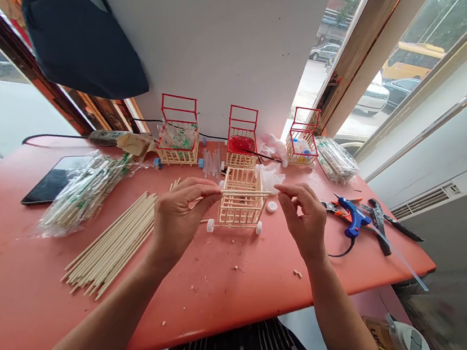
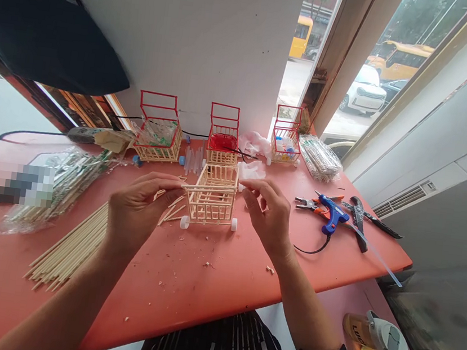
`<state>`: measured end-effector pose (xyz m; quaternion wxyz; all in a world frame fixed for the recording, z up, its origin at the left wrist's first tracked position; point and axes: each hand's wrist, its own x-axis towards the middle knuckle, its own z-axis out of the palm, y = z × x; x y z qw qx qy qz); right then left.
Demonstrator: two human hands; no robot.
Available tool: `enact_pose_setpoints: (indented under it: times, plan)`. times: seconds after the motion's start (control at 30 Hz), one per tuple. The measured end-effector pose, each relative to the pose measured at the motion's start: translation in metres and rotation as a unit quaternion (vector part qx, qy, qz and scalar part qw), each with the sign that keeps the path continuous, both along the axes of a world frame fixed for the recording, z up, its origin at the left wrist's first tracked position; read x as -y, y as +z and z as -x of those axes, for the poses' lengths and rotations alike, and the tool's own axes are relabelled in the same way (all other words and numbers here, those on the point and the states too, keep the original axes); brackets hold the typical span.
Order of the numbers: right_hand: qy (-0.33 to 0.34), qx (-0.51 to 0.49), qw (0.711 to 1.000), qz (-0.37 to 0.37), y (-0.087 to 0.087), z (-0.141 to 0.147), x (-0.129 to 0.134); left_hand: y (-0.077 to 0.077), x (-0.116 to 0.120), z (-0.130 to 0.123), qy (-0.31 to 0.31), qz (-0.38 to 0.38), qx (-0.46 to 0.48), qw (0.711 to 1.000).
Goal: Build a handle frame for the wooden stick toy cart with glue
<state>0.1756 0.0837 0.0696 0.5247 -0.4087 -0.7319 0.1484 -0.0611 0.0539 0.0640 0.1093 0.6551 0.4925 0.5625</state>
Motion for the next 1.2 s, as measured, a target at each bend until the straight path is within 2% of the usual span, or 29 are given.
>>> enact_pose_setpoints:
  times: [0.13, 0.63, 1.2]
  plan:
    - [0.019, 0.016, 1.000, -0.008, -0.002, 0.002, -0.002, -0.002, -0.002, 0.001, 0.004, -0.006, -0.001, 1.000]
    - [0.021, 0.025, 0.999, -0.029, -0.009, 0.010, -0.009, -0.005, -0.003, 0.001, 0.013, -0.012, 0.028, 0.999]
    - [0.003, 0.045, 0.991, -0.124, -0.007, 0.012, -0.007, -0.004, -0.001, 0.000, 0.021, -0.028, 0.046, 0.998]
